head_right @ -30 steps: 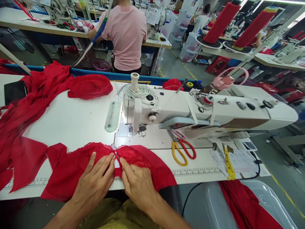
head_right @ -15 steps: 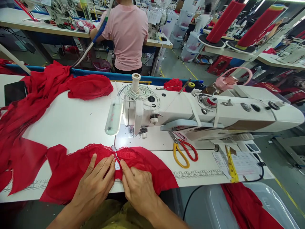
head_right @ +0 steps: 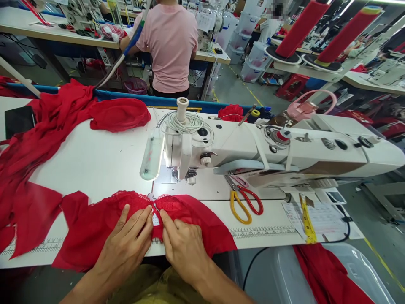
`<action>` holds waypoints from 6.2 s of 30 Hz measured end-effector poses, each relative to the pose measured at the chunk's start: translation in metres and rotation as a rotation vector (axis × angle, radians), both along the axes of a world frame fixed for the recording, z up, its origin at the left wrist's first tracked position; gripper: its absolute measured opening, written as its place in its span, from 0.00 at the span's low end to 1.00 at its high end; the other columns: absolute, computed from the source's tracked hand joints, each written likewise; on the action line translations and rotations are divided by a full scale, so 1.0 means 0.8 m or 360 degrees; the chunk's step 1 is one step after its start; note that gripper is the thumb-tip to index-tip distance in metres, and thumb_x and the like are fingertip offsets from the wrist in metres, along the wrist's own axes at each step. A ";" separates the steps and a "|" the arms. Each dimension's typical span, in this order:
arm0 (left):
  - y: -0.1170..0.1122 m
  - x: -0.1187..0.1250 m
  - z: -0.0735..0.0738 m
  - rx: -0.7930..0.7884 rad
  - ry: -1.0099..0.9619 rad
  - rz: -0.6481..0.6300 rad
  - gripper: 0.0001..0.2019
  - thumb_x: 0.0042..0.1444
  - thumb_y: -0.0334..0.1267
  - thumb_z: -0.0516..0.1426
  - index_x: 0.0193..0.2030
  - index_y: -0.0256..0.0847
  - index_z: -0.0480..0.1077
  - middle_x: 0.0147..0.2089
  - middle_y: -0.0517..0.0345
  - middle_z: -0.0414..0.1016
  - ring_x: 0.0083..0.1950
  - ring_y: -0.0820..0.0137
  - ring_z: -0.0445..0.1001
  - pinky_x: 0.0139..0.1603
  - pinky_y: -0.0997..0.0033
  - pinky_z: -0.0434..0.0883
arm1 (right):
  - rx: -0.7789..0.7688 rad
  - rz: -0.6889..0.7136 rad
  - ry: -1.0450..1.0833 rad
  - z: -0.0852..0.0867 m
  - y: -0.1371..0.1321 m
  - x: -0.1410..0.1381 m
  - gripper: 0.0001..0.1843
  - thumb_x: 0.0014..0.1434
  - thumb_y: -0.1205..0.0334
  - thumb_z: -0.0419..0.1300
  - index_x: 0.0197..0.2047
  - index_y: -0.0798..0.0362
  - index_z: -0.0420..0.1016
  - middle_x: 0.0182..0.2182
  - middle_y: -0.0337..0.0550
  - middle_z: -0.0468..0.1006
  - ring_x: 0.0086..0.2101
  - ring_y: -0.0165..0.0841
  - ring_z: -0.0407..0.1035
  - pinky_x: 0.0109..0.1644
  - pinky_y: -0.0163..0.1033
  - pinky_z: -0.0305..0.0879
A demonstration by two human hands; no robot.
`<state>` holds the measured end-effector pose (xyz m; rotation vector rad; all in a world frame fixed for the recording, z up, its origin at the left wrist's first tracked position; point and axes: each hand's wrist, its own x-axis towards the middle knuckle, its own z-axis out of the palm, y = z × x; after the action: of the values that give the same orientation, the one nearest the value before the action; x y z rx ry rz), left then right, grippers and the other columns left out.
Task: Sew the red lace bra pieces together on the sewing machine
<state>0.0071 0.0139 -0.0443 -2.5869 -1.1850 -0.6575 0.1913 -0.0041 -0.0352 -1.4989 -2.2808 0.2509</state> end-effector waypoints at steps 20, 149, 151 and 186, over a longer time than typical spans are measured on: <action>0.001 -0.010 0.012 -0.0181 -0.0008 0.0003 0.17 0.69 0.33 0.48 0.55 0.31 0.74 0.56 0.44 0.78 0.56 0.59 0.75 0.74 0.40 0.46 | 0.0030 0.0130 -0.0263 0.008 0.008 0.024 0.23 0.68 0.68 0.50 0.65 0.55 0.67 0.30 0.44 0.79 0.27 0.33 0.74 0.28 0.34 0.64; 0.072 -0.017 -0.001 -0.0510 0.0118 0.0098 0.40 0.64 0.61 0.51 0.75 0.41 0.47 0.74 0.49 0.57 0.74 0.54 0.53 0.74 0.44 0.49 | -0.0288 0.0381 -0.0121 0.036 0.091 0.079 0.52 0.47 0.36 0.72 0.67 0.54 0.63 0.63 0.56 0.65 0.59 0.50 0.61 0.57 0.56 0.71; 0.072 -0.017 -0.001 -0.0510 0.0120 0.0098 0.39 0.64 0.61 0.50 0.75 0.40 0.47 0.74 0.49 0.56 0.74 0.55 0.53 0.74 0.45 0.49 | -0.0296 0.0373 -0.0117 0.036 0.090 0.079 0.52 0.47 0.36 0.72 0.68 0.53 0.63 0.64 0.56 0.65 0.59 0.50 0.61 0.56 0.56 0.71; 0.073 -0.017 -0.003 -0.0493 0.0138 0.0093 0.40 0.64 0.61 0.50 0.75 0.40 0.47 0.74 0.49 0.56 0.74 0.55 0.53 0.74 0.45 0.49 | -0.0315 0.0358 -0.0134 0.035 0.090 0.080 0.52 0.47 0.35 0.71 0.68 0.53 0.62 0.64 0.55 0.64 0.60 0.51 0.61 0.55 0.56 0.72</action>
<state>-0.0067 0.0720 -0.0465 -2.7811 -1.4270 -0.3696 0.2550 0.0679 -0.0070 -1.3643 -2.5583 0.4992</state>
